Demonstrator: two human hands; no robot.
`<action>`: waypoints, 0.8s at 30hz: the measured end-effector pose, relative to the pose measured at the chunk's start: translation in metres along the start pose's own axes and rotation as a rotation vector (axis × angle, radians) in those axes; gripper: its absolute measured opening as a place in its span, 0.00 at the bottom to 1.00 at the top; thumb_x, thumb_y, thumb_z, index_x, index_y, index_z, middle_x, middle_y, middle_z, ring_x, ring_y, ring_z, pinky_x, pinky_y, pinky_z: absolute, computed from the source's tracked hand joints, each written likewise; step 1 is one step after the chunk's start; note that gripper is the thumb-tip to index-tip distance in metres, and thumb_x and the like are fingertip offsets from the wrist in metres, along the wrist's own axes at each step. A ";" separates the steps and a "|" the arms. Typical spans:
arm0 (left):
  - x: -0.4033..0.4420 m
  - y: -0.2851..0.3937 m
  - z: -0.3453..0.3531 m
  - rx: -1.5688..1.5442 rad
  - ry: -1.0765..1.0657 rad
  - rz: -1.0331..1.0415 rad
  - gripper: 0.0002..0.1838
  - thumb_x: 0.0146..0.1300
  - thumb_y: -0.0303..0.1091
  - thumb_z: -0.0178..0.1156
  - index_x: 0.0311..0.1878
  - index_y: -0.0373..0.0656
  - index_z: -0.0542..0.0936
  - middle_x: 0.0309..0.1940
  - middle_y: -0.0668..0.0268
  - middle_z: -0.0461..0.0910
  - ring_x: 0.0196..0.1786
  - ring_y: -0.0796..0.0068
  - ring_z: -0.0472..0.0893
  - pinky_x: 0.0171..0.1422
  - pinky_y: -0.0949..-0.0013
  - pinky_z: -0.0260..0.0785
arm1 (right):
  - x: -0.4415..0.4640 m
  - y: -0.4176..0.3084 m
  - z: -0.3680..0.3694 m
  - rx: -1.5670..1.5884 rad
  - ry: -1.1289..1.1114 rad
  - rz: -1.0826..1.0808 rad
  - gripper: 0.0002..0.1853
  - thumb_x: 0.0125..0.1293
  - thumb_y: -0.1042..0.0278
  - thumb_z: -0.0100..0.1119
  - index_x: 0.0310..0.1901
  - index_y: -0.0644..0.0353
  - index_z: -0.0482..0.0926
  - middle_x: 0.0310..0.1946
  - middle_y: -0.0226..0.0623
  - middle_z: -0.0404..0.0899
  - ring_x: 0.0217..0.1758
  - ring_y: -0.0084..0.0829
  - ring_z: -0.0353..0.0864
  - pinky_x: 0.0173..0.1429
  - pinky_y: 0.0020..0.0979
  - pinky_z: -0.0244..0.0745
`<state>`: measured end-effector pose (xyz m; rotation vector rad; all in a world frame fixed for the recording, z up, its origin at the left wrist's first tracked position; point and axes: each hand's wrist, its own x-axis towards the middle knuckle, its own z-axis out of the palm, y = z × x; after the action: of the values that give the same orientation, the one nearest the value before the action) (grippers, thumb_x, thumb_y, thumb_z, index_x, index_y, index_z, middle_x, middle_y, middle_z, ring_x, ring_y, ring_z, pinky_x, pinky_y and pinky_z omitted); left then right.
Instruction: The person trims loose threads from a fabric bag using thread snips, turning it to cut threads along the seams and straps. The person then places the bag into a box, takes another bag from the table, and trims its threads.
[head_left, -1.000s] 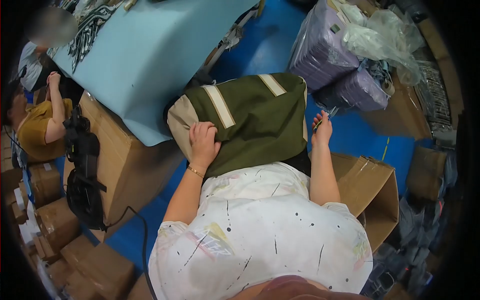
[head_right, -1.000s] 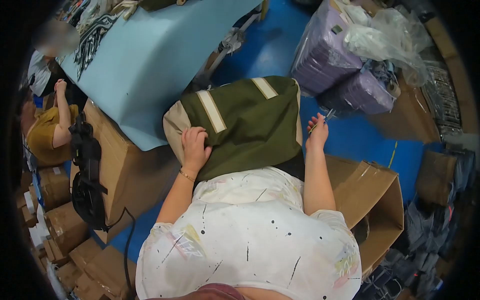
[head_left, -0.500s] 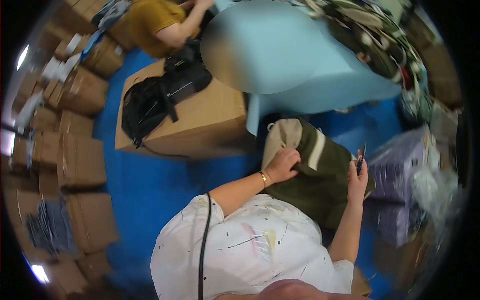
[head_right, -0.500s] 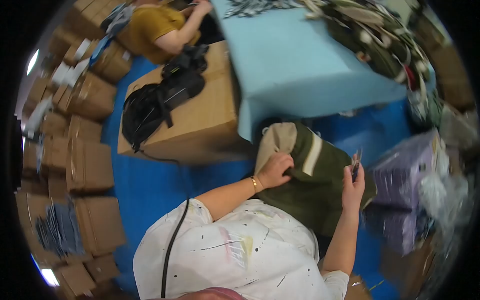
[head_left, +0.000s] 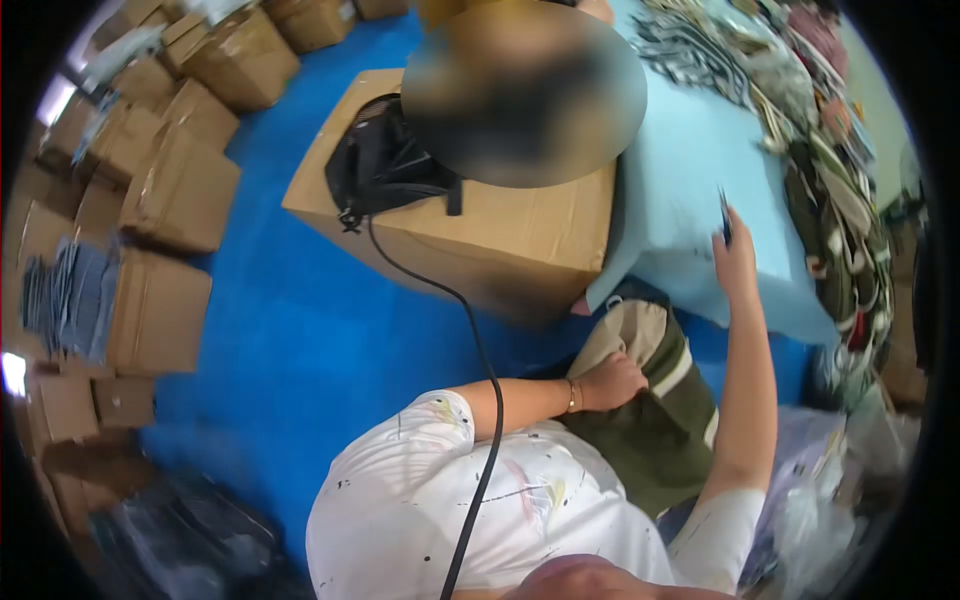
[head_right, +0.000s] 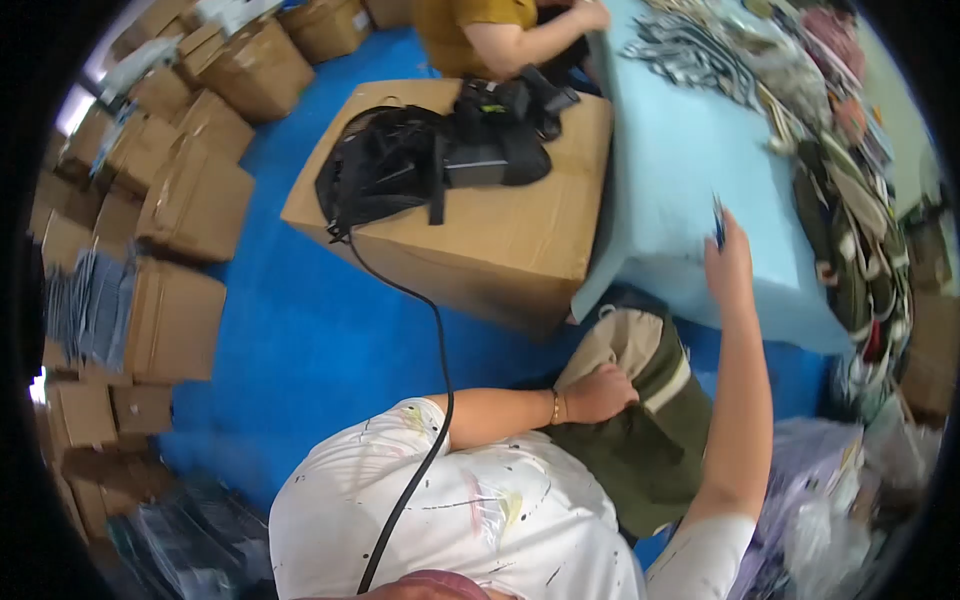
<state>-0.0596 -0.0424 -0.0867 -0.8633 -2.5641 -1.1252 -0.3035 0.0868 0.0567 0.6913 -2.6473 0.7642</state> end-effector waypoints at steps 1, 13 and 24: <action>0.002 0.000 -0.005 0.013 -0.083 -0.036 0.09 0.53 0.32 0.60 0.40 0.50 0.80 0.34 0.62 0.76 0.45 0.59 0.75 0.50 0.56 0.64 | 0.014 -0.001 0.003 0.008 -0.027 0.050 0.31 0.59 0.72 0.60 0.65 0.66 0.66 0.53 0.57 0.73 0.57 0.52 0.73 0.62 0.42 0.68; -0.013 0.006 -0.064 -0.439 -0.187 0.161 0.09 0.42 0.30 0.70 0.28 0.45 0.80 0.26 0.65 0.75 0.37 0.60 0.74 0.49 0.59 0.61 | -0.183 0.070 0.022 -0.084 0.148 0.203 0.22 0.64 0.55 0.60 0.54 0.59 0.74 0.48 0.46 0.78 0.54 0.49 0.75 0.59 0.38 0.70; -0.038 0.061 -0.103 -0.372 -0.499 0.179 0.11 0.47 0.30 0.69 0.37 0.47 0.84 0.24 0.68 0.72 0.31 0.67 0.72 0.46 0.65 0.63 | -0.303 0.077 -0.003 0.373 -0.394 0.968 0.46 0.62 0.27 0.46 0.66 0.63 0.68 0.62 0.52 0.71 0.68 0.45 0.68 0.71 0.34 0.59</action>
<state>0.0028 -0.1002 0.0052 -1.6064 -2.5985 -1.5128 -0.0885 0.2559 -0.0950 -0.5205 -3.1888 1.5056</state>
